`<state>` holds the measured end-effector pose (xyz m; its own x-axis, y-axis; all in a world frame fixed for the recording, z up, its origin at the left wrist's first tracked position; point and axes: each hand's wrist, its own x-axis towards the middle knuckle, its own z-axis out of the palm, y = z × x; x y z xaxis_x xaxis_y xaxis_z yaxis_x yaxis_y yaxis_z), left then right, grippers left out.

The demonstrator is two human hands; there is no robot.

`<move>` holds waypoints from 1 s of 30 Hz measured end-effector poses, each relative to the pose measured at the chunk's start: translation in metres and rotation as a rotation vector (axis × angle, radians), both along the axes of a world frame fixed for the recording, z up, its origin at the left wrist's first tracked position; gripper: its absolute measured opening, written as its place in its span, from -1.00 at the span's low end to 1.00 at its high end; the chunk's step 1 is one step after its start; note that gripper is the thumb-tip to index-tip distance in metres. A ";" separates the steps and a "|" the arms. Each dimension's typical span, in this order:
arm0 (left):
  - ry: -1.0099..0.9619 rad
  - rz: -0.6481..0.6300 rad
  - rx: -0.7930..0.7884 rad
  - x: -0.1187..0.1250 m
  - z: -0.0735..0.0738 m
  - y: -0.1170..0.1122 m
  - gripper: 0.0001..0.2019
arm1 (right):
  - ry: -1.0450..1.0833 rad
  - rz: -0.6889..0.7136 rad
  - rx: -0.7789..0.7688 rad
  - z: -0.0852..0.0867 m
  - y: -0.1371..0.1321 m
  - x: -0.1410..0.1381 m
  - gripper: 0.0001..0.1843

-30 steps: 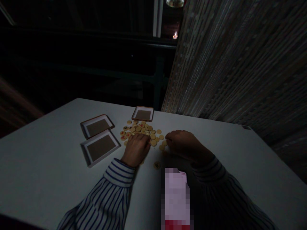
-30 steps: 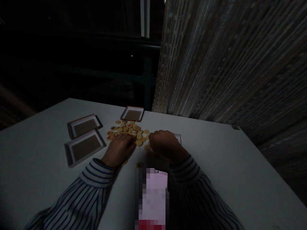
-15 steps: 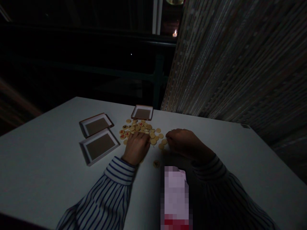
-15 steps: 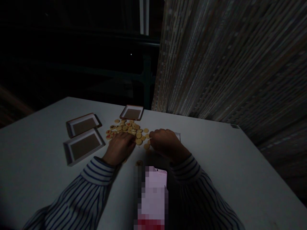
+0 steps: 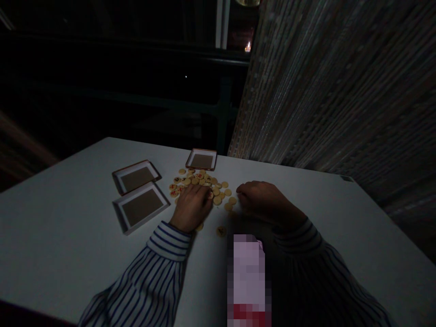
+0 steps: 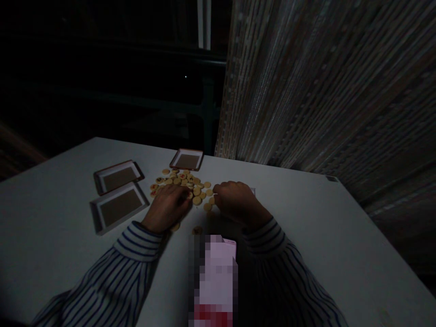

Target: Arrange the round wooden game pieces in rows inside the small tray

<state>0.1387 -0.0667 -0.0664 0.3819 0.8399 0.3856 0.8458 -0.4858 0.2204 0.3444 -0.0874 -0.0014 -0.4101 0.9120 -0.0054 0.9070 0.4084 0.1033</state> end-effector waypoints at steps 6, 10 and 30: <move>-0.165 -0.057 -0.006 0.000 -0.002 0.000 -0.74 | 0.011 -0.016 -0.008 0.006 -0.001 0.004 -0.69; -0.337 -0.093 -0.036 0.001 -0.003 0.000 -0.71 | 0.016 -0.042 -0.023 0.007 0.001 0.007 -0.68; -0.835 -0.132 -0.298 0.006 0.001 -0.001 -0.69 | 0.020 -0.061 -0.017 0.011 0.000 0.014 -0.65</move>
